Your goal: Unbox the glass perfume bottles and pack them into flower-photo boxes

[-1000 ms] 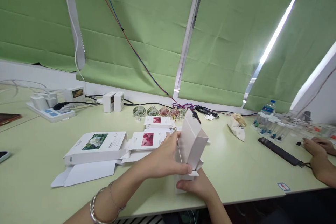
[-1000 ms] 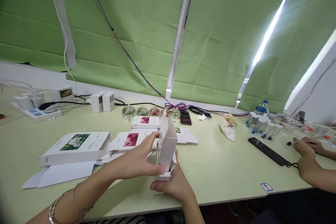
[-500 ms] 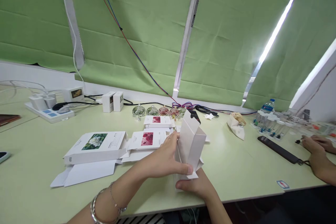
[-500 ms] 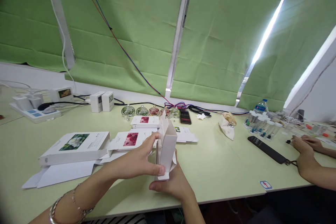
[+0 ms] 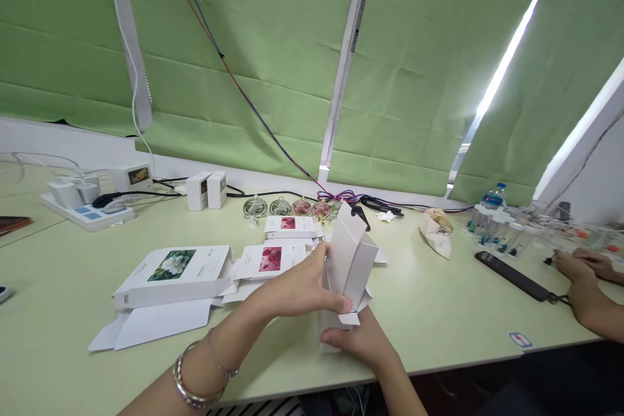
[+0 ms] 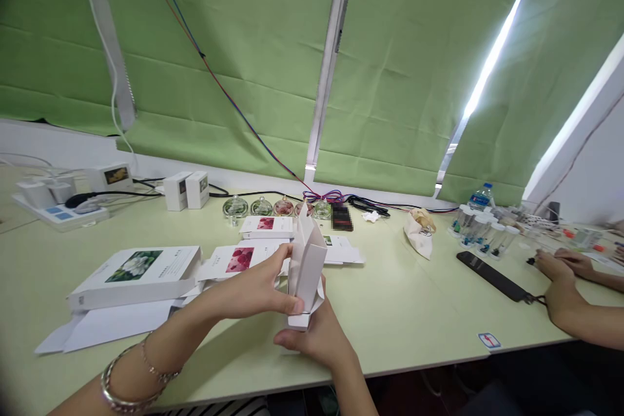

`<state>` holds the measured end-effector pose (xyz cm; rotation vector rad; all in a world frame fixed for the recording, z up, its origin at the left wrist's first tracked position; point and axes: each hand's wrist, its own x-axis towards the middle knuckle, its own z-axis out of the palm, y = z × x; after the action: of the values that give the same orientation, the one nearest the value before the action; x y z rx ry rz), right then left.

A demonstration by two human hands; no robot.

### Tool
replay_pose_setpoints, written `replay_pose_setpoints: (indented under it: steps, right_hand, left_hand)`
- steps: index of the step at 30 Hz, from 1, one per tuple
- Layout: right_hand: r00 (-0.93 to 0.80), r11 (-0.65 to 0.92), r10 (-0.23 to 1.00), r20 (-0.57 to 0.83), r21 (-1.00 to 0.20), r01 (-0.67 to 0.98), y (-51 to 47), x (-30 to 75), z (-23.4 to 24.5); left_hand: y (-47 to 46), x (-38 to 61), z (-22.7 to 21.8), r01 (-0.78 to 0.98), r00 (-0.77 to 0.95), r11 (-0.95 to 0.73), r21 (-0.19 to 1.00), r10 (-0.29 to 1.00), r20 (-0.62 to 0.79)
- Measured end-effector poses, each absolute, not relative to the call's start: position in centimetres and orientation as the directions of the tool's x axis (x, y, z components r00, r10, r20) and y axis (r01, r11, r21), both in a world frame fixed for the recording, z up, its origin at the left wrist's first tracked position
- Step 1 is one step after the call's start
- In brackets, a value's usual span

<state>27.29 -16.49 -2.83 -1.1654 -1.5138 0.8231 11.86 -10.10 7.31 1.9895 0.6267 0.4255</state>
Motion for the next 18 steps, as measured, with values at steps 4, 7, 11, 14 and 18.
replay_pose_setpoints:
  steps: [4,7,11,14,18]
  right_hand:
    - [-0.01,0.305,0.949,0.314,-0.913,0.272,-16.4,27.3,-2.8]
    - [-0.01,0.31,0.948,0.319,-0.913,0.266,-16.4,27.4,-3.0]
    - [0.014,0.278,0.956,0.292,-0.921,0.272,-16.4,27.5,-3.3]
    - [0.03,0.279,0.954,0.297,-0.922,0.267,-16.3,27.4,-3.4]
    - [0.014,0.311,0.945,0.327,-0.909,0.277,-16.2,27.5,-3.5]
  left_hand:
    - [-10.2,12.2,6.9,0.238,0.778,-0.421,0.875,0.622,0.088]
    - [-10.0,12.3,6.3,0.214,0.775,-0.423,0.881,0.622,0.111]
    - [-9.4,11.8,5.7,0.142,0.852,-0.409,0.901,0.515,0.099]
    - [-9.2,11.7,5.7,0.068,0.832,-0.382,0.922,0.532,0.159]
    - [-9.1,13.0,6.3,-0.005,0.741,-0.367,0.93,0.623,0.25]
